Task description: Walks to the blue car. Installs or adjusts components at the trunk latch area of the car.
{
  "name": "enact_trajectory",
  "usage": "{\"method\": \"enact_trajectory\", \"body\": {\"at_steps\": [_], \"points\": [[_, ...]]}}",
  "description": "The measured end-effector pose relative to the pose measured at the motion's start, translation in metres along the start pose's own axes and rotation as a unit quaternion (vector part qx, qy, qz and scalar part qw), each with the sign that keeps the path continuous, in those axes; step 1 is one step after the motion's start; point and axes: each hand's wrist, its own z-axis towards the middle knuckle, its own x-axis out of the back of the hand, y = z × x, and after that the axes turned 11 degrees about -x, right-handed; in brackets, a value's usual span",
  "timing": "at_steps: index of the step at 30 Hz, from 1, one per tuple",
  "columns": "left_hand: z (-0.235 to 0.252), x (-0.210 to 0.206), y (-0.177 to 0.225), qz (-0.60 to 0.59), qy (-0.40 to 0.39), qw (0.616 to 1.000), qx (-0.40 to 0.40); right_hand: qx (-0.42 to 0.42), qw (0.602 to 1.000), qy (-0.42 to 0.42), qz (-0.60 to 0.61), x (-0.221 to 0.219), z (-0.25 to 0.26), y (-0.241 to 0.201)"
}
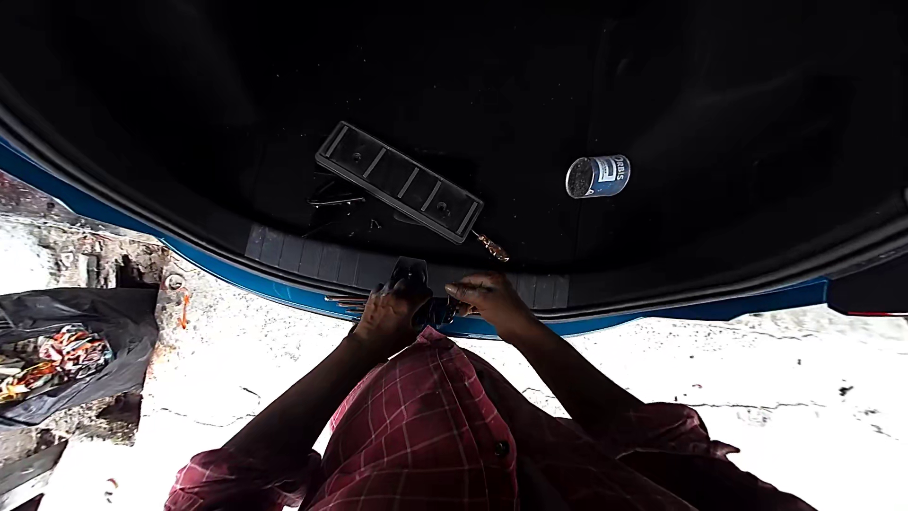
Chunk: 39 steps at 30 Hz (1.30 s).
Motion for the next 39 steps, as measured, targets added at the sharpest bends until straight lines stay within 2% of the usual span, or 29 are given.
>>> {"method": "enact_trajectory", "body": {"at_steps": [4,7,9,13,16,19,21,26,31,35,39], "points": [[0.006,0.012,-0.012,-0.074,-0.072,0.995,0.001,-0.037,0.998,-0.039,0.037,0.0,0.008,-0.002],[0.005,0.02,-0.022,-0.072,-0.062,0.995,-0.024,-0.077,0.994,-0.067,0.03,0.002,0.018,-0.01],[0.003,0.022,-0.025,-0.072,-0.041,0.996,-0.024,-0.047,0.998,-0.047,0.004,-0.004,0.016,-0.016],[0.003,0.028,-0.024,-0.097,-0.012,0.995,0.013,0.09,0.995,0.019,0.03,-0.015,0.019,-0.014],[0.003,0.033,-0.021,-0.1,-0.026,0.994,0.044,0.19,0.973,0.044,-0.121,-0.008,0.016,-0.016],[0.002,0.032,-0.019,-0.083,-0.039,0.994,0.051,0.24,0.92,0.046,-0.306,-0.005,0.012,-0.021],[0.002,0.032,-0.018,-0.073,-0.045,0.995,0.054,0.253,0.894,0.053,-0.365,-0.008,0.01,-0.026],[0.006,0.035,-0.008,-0.082,-0.069,0.99,0.095,0.266,0.912,0.081,-0.302,-0.014,-0.003,-0.024],[0.008,0.04,-0.006,-0.096,-0.062,0.98,0.162,0.354,0.881,0.126,-0.288,-0.025,-0.007,0.006],[0.01,0.041,-0.012,-0.105,-0.041,0.984,0.137,0.372,0.882,0.134,-0.256,-0.025,-0.002,0.011],[0.011,0.042,-0.012,-0.097,-0.057,0.987,0.118,0.367,0.888,0.084,-0.264,-0.014,0.005,0.012]]}}
